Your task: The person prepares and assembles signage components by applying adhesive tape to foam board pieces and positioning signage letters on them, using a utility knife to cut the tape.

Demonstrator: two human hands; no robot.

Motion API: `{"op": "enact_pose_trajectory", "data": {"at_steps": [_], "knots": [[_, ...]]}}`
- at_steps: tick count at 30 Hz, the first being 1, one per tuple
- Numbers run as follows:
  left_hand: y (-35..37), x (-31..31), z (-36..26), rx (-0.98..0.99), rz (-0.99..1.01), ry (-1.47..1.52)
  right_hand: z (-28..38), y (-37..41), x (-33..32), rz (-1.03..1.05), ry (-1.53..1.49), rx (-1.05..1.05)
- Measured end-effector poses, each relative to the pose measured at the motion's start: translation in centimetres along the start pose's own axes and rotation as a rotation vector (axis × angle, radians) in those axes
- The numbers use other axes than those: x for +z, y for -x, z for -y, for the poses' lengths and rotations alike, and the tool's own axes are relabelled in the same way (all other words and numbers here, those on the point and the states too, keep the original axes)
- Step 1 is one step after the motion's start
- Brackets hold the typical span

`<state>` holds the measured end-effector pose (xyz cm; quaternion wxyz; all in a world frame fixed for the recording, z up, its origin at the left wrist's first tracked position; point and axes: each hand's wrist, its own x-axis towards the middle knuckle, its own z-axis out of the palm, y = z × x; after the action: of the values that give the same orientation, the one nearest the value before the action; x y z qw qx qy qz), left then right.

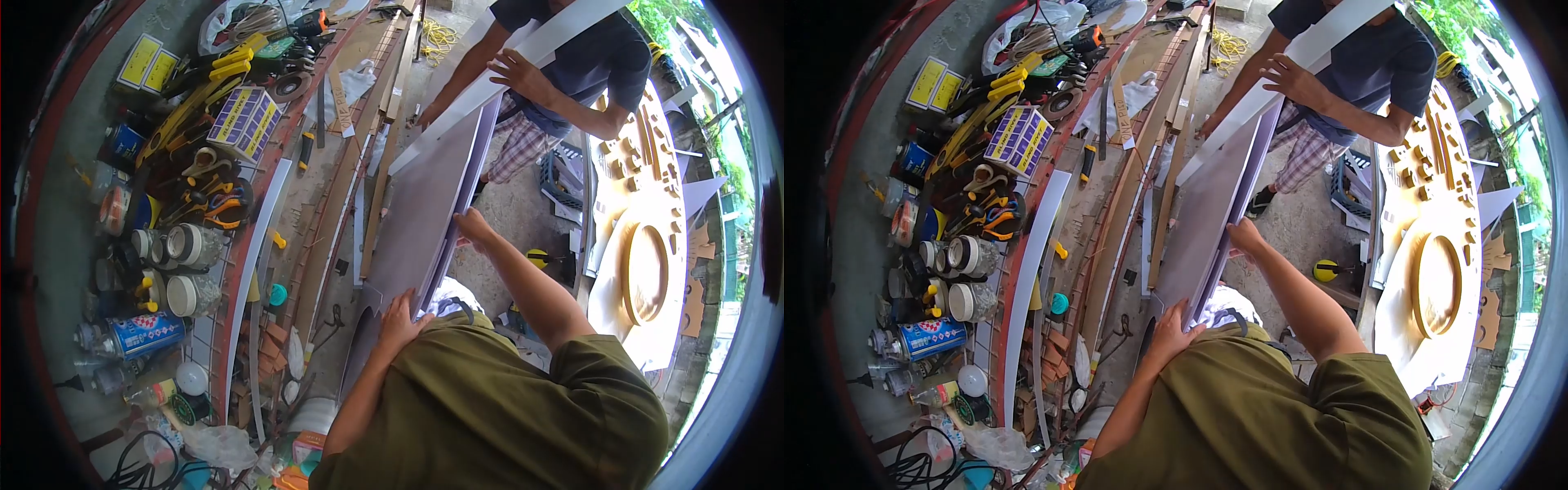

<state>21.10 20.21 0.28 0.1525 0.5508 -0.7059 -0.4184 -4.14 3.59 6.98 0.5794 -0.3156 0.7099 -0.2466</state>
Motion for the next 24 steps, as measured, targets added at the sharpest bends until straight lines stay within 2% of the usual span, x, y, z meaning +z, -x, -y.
{"op": "enact_pose_trajectory", "data": {"at_steps": [8, 14, 24], "knots": [[0.0, 0.3, 0.1, 0.060, -0.064, -0.057, -1.0, -0.9, 0.0, -0.038, -0.050, 0.008], [-0.6, 0.3, -0.5, -0.001, -0.012, -0.066, -1.6, -1.8, -0.2, -0.016, -0.011, 0.005], [-0.6, 1.0, 0.1, 0.020, -0.022, -0.082, 0.2, 0.1, 0.7, -0.032, -0.020, -0.027]]}}
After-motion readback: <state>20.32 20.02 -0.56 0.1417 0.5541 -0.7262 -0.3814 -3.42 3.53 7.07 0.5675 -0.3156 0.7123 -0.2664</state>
